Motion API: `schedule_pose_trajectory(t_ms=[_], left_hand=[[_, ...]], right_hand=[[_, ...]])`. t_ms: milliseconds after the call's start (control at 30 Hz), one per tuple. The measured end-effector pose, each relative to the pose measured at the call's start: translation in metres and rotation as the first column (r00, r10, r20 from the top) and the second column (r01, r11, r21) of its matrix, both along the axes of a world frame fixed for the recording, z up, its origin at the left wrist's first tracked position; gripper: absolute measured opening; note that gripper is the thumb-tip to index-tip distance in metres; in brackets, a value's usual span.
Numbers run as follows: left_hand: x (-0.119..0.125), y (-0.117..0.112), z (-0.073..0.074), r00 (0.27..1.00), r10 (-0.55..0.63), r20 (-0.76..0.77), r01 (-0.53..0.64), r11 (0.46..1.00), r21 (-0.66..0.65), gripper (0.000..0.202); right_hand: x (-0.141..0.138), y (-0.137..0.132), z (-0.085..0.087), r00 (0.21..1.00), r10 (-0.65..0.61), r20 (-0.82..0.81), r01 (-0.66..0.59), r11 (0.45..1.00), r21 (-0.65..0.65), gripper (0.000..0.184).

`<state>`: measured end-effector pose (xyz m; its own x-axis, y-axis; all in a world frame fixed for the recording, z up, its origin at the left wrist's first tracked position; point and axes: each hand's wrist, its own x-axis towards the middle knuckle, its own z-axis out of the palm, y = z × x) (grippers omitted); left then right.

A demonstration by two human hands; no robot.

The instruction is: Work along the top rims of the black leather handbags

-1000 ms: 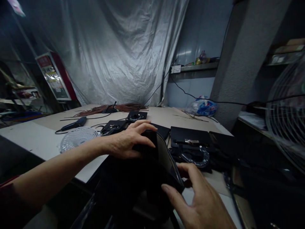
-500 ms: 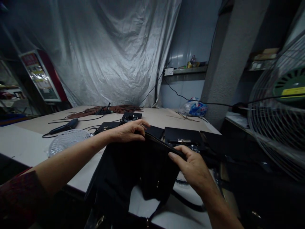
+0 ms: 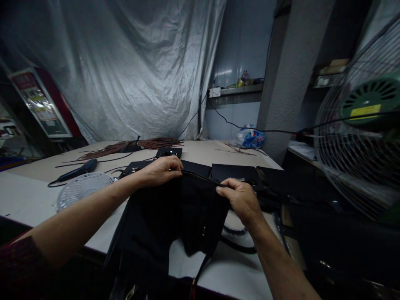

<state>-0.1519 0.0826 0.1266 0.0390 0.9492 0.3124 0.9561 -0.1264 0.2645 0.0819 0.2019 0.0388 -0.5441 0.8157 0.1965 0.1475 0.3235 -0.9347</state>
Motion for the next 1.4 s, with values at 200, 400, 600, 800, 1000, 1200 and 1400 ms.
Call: schedule_pose_trajectory(t_ms=[200, 400, 600, 800, 1000, 1200, 1400], left_hand=[[-0.001, -0.002, -0.001, 0.995, 0.082, -0.064, -0.079, 0.996, 0.041, 0.008], [-0.004, -0.008, -0.002, 0.991, 0.113, -0.071, -0.108, 0.992, 0.064, 0.012], [-0.005, -0.009, -0.004, 0.984, 0.157, -0.081, -0.152, 0.986, 0.068, 0.013], [-0.006, -0.009, -0.006, 0.98, 0.176, -0.088, -0.17, 0.983, 0.075, 0.014], [-0.003, -0.011, -0.007, 0.976, 0.2, -0.084, -0.193, 0.978, 0.081, 0.014], [-0.006, -0.011, -0.008, 0.971, 0.225, -0.08, -0.217, 0.972, 0.095, 0.015], [-0.007, -0.011, -0.01, 0.969, 0.239, -0.067, -0.233, 0.968, 0.093, 0.014]], right_hand=[[-0.011, 0.001, 0.017, 0.986, -0.057, 0.158, 0.023, 0.977, 0.21, 0.028], [-0.026, 0.005, 0.029, 0.975, 0.056, 0.213, -0.091, 0.983, 0.16, 0.031], [-0.034, 0.005, 0.045, 0.939, -0.009, 0.344, -0.108, 0.942, 0.319, 0.022], [-0.056, 0.002, 0.06, 0.863, -0.032, 0.504, -0.26, 0.827, 0.498, 0.021], [-0.068, 0.001, 0.07, 0.799, -0.06, 0.598, -0.32, 0.8, 0.508, 0.019], [-0.079, -0.002, 0.073, 0.824, -0.005, 0.567, -0.367, 0.757, 0.541, 0.022], [-0.086, -0.005, 0.072, 0.836, 0.004, 0.549, -0.367, 0.749, 0.552, 0.021]])
